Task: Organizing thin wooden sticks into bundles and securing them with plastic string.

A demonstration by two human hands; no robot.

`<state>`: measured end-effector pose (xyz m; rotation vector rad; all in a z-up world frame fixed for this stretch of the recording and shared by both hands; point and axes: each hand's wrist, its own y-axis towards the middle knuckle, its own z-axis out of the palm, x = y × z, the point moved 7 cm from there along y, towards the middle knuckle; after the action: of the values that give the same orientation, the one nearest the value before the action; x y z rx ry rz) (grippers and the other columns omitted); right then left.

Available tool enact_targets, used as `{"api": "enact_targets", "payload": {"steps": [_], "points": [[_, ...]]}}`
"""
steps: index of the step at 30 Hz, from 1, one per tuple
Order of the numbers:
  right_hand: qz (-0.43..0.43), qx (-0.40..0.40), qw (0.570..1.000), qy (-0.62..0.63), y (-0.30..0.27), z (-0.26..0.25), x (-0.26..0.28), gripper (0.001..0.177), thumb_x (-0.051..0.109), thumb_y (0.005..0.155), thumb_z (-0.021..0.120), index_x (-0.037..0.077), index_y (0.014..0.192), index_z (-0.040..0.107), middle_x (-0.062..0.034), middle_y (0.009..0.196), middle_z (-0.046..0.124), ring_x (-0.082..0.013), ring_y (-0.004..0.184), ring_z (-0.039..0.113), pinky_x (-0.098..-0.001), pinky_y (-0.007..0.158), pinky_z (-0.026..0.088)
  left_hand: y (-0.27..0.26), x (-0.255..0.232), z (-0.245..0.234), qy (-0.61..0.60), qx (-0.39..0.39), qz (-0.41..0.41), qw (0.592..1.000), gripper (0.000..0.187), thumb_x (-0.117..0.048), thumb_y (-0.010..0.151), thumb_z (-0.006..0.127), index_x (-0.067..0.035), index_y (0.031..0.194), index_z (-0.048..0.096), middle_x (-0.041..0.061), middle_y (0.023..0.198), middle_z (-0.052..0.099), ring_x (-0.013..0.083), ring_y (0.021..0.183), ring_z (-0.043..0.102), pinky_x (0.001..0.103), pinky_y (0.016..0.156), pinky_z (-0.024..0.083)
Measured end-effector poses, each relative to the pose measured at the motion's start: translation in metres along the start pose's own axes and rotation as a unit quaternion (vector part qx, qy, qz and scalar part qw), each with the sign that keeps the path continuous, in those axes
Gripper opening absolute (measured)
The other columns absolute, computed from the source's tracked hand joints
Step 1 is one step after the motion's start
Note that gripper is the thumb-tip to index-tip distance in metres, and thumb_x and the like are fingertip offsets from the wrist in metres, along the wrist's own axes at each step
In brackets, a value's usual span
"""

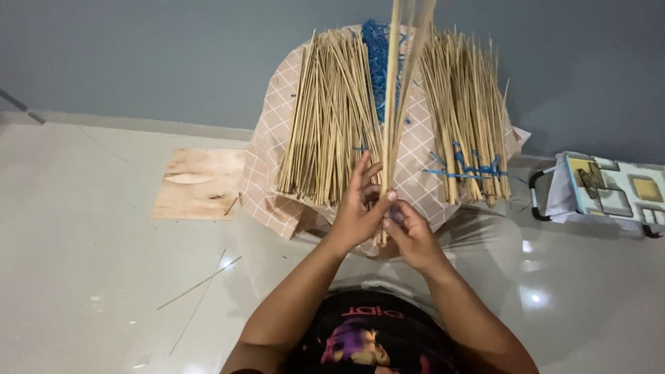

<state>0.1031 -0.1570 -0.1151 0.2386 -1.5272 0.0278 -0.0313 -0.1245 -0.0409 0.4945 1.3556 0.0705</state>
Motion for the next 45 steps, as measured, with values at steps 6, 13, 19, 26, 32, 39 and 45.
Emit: {"api": "enact_targets", "payload": {"steps": [6, 13, 19, 26, 32, 39, 45], "points": [[-0.016, -0.01, 0.994, 0.11, 0.008, -0.028, -0.027, 0.041, 0.002, 0.097, 0.06, -0.004, 0.137, 0.055, -0.0168, 0.1, 0.071, -0.0214, 0.077, 0.068, -0.0362, 0.068, 0.06, 0.002, 0.02, 0.0, 0.012, 0.011, -0.02, 1.0, 0.077, -0.012, 0.097, 0.07, -0.003, 0.162, 0.029, 0.034, 0.148, 0.048, 0.0384, 0.111, 0.065, 0.052, 0.092, 0.053], [-0.027, -0.011, 0.999, 0.03, -0.002, -0.024, -0.025, 0.043, 0.004, 0.096, 0.06, -0.005, 0.137, 0.054, -0.0187, 0.102, 0.071, -0.0251, 0.081, 0.068, -0.0393, 0.072, 0.059, 0.005, 0.022, 0.007, 0.0, 0.009, -0.03, 1.0, 0.07, -0.013, 0.098, 0.068, -0.002, 0.158, 0.033, 0.032, 0.143, 0.051, 0.0354, 0.108, 0.065, 0.049, 0.09, 0.053], [-0.035, -0.001, 0.997, -0.067, -0.001, -0.032, -0.019, 0.045, 0.006, 0.095, 0.06, -0.005, 0.138, 0.053, -0.021, 0.104, 0.071, -0.0296, 0.086, 0.068, -0.0429, 0.078, 0.057, 0.001, 0.023, 0.001, -0.013, -0.006, -0.041, 0.999, 0.062, -0.014, 0.099, 0.065, -0.002, 0.154, 0.038, 0.029, 0.136, 0.055, 0.0318, 0.104, 0.064, 0.046, 0.087, 0.053], [-0.039, 0.003, 0.98, -0.193, 0.059, -0.037, 0.008, 0.048, 0.009, 0.093, 0.06, -0.006, 0.138, 0.051, -0.0238, 0.106, 0.071, -0.0352, 0.093, 0.068, -0.0474, 0.084, 0.055, -0.007, 0.026, -0.001, -0.036, -0.017, -0.058, 0.998, 0.052, -0.015, 0.101, 0.062, -0.001, 0.148, 0.045, 0.025, 0.128, 0.06, 0.0273, 0.099, 0.063, 0.042, 0.084, 0.053], [-0.042, -0.007, 0.955, -0.293, 0.132, -0.003, 0.036, 0.051, 0.011, 0.092, 0.06, -0.007, 0.138, 0.049, -0.026, 0.109, 0.071, -0.0397, 0.098, 0.067, -0.051, 0.09, 0.053, -0.012, 0.026, -0.004, -0.056, -0.012, -0.069, 0.996, 0.045, -0.016, 0.102, 0.059, -0.001, 0.144, 0.05, 0.021, 0.122, 0.064, 0.0236, 0.096, 0.063, 0.039, 0.082, 0.053], [-0.042, 0.0, 0.912, -0.408, 0.133, 0.02, 0.036, 0.054, 0.014, 0.091, 0.059, -0.008, 0.139, 0.047, -0.0289, 0.111, 0.071, -0.0453, 0.105, 0.067, -0.0555, 0.097, 0.051, -0.021, 0.026, -0.022, -0.072, -0.025, -0.084, 0.994, 0.039, -0.017, 0.104, 0.056, 0.0, 0.139, 0.057, 0.017, 0.114, 0.069, 0.0191, 0.091, 0.062, 0.035, 0.079, 0.053], [-0.037, 0.009, 0.865, -0.5, 0.141, 0.017, 0.04, 0.057, 0.016, 0.09, 0.059, -0.008, 0.139, 0.046, -0.0311, 0.113, 0.071, -0.0498, 0.11, 0.067, -0.0591, 0.102, 0.049, -0.02, 0.023, -0.027, -0.148, -0.056, -0.054, 0.986, 0.034, -0.014, 0.103, 0.056, 0.003, 0.133, 0.06, 0.013, 0.096, 0.063, 0.0184, 0.08, 0.057, 0.033, 0.07, 0.05]]}}
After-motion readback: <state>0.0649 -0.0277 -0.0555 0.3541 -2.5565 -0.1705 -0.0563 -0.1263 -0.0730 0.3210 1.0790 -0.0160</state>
